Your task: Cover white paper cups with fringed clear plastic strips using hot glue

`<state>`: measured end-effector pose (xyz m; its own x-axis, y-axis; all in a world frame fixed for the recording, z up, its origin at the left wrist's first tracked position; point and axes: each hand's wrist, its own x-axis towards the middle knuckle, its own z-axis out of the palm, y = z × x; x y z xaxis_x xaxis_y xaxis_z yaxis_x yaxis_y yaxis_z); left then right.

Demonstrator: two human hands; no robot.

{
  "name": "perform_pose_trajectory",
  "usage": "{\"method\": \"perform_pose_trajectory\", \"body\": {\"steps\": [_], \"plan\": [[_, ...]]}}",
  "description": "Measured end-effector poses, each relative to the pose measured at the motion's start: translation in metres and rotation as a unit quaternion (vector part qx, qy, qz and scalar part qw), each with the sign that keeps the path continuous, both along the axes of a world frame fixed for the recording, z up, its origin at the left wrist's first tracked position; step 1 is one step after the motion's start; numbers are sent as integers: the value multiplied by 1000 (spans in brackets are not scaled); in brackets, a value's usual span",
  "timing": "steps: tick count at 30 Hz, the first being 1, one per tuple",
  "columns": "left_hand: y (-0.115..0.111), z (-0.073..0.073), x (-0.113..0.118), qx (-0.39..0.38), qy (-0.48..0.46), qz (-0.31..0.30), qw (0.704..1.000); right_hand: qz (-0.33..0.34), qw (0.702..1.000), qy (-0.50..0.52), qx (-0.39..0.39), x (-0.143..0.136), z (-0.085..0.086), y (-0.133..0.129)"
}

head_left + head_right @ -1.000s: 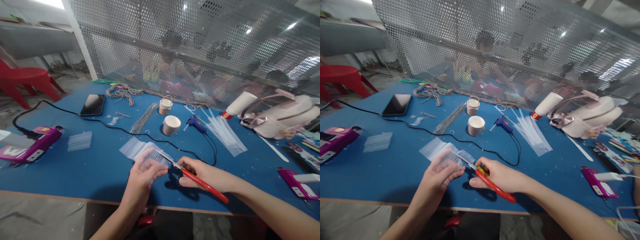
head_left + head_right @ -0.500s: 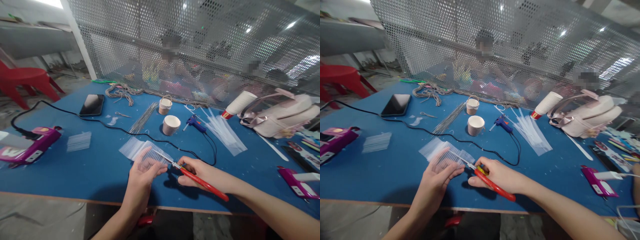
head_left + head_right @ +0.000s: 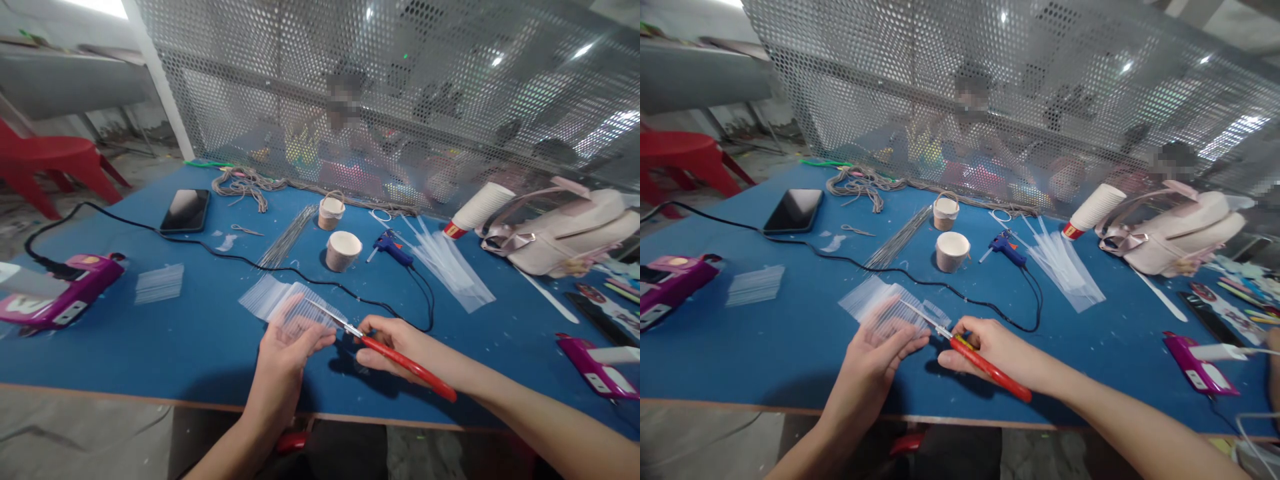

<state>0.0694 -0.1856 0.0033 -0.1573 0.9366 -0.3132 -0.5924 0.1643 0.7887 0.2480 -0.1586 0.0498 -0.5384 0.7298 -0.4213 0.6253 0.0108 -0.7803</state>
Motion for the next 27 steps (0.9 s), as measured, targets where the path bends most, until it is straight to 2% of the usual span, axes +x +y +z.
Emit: {"method": "perform_pose_trajectory", "body": {"steps": [3,9,19,27], "plan": [[0,-1,-1,7,2,-12,1000,-1,1000,-2,-2,0,3,-1],[-1,-6,-2,12,-1,-11,1000,45,999,-15,-12,1,12,1],[-2,-2,-1,7,0,-6,1000,18,1000,-9,-10,-1,8,-2],[-2,-6,0,11,0,-10,1000,9,1000,-10,14,1,2,-2]]}}
